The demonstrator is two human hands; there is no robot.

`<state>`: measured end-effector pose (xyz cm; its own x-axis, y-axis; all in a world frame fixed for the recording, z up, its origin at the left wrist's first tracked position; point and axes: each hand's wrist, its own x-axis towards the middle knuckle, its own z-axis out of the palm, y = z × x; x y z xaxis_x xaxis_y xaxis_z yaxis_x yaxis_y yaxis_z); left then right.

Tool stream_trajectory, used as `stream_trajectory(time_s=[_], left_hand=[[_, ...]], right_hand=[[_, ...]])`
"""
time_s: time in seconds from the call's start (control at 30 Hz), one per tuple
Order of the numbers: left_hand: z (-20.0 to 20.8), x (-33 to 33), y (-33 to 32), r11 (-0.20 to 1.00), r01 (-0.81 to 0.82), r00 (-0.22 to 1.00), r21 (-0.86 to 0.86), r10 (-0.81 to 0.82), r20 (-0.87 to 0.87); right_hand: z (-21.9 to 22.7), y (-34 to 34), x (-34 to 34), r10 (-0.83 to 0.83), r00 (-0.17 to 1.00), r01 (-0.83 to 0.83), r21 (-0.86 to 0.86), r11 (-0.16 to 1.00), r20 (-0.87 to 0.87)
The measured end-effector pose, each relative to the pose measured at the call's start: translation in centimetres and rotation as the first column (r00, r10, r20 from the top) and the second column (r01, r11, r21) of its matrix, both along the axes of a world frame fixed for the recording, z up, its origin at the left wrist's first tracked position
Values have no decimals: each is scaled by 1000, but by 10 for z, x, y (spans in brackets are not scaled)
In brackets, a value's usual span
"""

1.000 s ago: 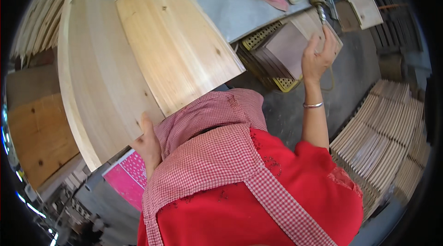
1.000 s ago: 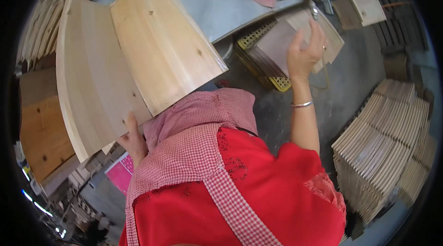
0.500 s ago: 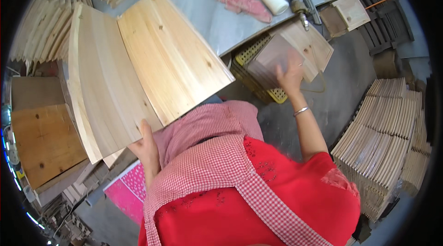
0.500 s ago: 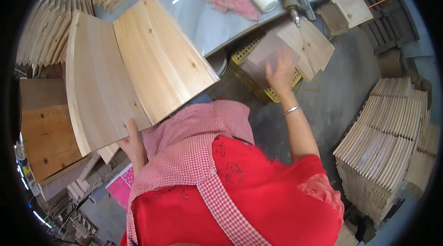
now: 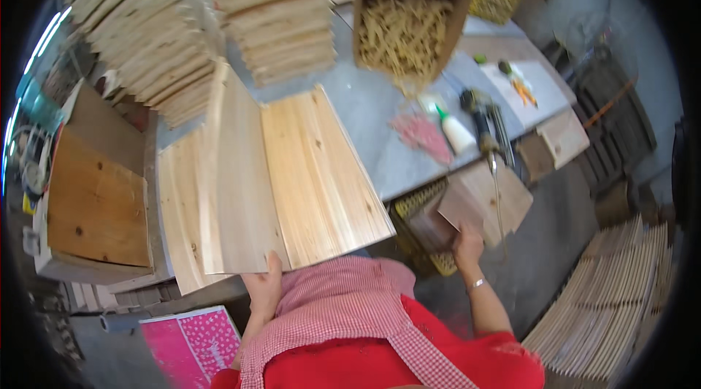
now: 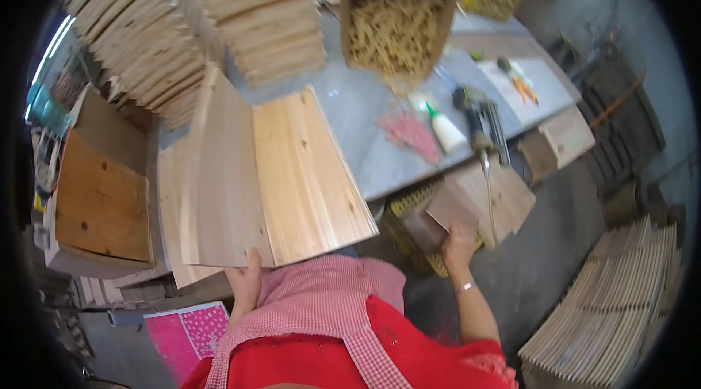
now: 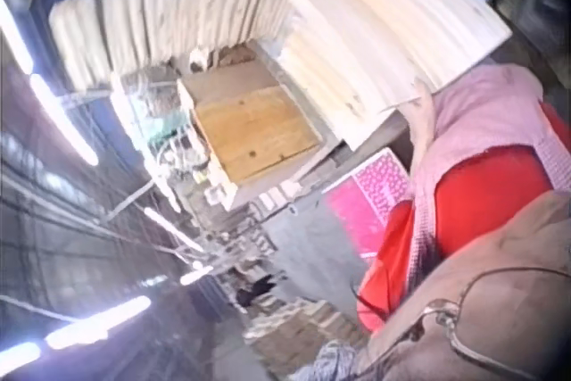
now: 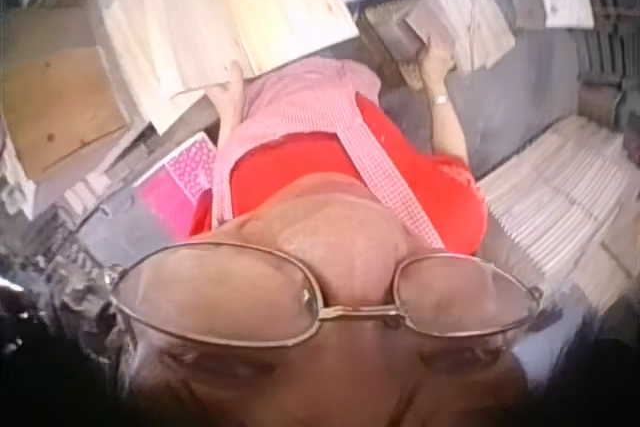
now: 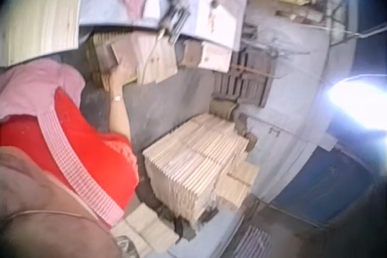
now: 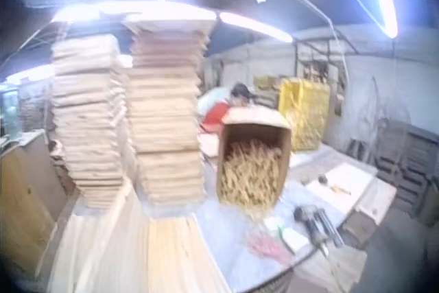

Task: Assembling wooden storage boxes by applying glue to wooden boards and stacking components.

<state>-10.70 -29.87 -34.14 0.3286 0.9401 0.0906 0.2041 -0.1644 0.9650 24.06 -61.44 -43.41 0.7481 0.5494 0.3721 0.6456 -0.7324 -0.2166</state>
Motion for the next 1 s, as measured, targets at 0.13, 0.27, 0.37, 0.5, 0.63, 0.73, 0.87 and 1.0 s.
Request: stream_trajectory(time_s=[0.13, 0.27, 0.37, 0.5, 0.63, 0.73, 0.87, 1.0], left_hand=[[6, 6, -7, 997, -68, 993, 25, 65, 102], [12, 2, -10, 998, -60, 993, 25, 57, 108], [26, 2, -13, 999, -41, 996, 31, 38, 84], [25, 6, -11, 995, -74, 996, 63, 71, 58], [24, 4, -8, 999, -30, 999, 34, 31, -27], [34, 6, -6, 1000, -15, 997, 25, 17, -80], [46, 5, -8, 998, -57, 981, 3, 56, -187], [41, 2, -8, 997, -57, 977, 50, 66, -202]], right_hand=[[43, 1, 13, -237, 971, 237, 93, 967, -16], [128, 32, -23, -227, 972, 234, 300, 925, -57], [165, 55, -21, -138, 982, 105, 239, 965, 127], [230, 87, 5, 84, 996, -84, 0, 996, 23], [294, 128, 10, 434, 901, -432, 84, 898, -3], [290, 211, 21, 600, 798, -591, 267, 761, 60], [249, 344, 48, 739, 660, -741, 275, 612, 135], [215, 440, 72, 798, 588, -801, 238, 550, 133]])
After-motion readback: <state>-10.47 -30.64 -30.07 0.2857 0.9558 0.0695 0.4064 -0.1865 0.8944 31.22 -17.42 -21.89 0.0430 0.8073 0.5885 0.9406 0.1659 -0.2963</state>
